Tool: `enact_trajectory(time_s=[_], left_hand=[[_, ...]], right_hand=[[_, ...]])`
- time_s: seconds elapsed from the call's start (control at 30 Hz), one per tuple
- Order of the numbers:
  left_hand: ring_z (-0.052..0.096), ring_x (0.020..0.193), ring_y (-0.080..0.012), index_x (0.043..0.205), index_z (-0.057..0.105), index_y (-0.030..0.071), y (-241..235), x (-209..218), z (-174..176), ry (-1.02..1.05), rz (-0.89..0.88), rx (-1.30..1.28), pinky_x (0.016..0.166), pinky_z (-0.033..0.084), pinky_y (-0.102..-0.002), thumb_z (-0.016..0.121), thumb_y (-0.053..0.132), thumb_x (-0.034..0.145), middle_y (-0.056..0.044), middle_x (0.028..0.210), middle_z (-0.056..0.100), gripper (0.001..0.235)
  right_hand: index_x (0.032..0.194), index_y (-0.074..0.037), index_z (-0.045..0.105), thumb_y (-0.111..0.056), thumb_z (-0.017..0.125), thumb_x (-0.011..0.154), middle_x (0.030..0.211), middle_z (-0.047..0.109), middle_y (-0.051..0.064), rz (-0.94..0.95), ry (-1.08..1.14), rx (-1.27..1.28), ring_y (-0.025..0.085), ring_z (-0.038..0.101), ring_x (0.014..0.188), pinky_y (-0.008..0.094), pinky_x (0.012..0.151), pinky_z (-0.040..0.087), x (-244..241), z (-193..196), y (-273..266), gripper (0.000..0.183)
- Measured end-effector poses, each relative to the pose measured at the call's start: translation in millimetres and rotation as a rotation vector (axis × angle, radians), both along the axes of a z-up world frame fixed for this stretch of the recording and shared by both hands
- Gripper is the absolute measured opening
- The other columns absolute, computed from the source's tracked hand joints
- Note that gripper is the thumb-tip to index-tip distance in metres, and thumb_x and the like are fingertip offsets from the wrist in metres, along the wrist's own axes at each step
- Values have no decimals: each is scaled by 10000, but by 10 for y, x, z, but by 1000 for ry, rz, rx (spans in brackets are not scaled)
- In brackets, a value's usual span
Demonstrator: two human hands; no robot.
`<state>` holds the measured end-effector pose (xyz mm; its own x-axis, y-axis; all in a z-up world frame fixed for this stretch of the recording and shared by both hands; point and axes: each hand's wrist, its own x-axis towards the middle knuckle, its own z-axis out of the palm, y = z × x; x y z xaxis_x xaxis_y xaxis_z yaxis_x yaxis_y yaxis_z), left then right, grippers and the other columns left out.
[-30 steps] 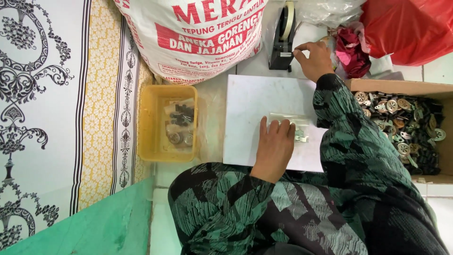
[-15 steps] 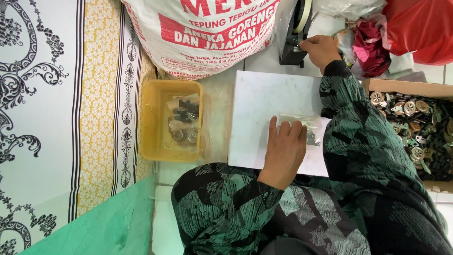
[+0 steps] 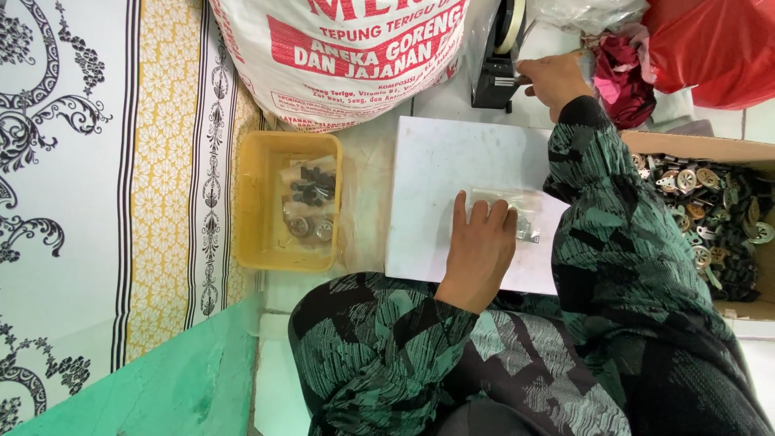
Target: Sorting small metal hardware components from a box into plastic bags and stapling them
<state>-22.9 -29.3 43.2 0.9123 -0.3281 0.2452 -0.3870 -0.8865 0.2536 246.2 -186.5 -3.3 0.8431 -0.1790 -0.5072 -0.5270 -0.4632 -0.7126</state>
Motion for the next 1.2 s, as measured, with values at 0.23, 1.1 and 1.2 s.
enact_trajectory(time_s=[0.23, 1.1, 1.2], left_hand=[[553, 986, -282, 1136, 683, 89, 16, -7, 16, 15, -15, -11, 1199, 368, -595, 768, 46, 778, -55, 1084, 569, 370], [565, 1002, -276, 1189, 721, 124, 8, 6, -21, 3, 0, -27, 1197, 376, -578, 725, 61, 877, -31, 1057, 569, 318], [569, 1006, -274, 1181, 724, 134, -3, 9, -92, -12, 1, -29, 1186, 383, -574, 737, 90, 879, -31, 1082, 577, 306]], right_hand=[[1032, -30, 785, -175, 726, 964, 890, 786, 69, 5, -97, 73, 109, 697, 720, 220, 737, 660, -182, -113, 57, 171], [1031, -88, 596, -301, 741, 1010, 1024, 799, -6, 61, 280, -45, 93, 777, 821, 264, 491, 369, -178, 70, 115, 258], [1039, -138, 689, -377, 740, 1006, 959, 789, -51, 80, 343, -121, 58, 761, 843, 264, 703, 531, -193, 234, 170, 247]])
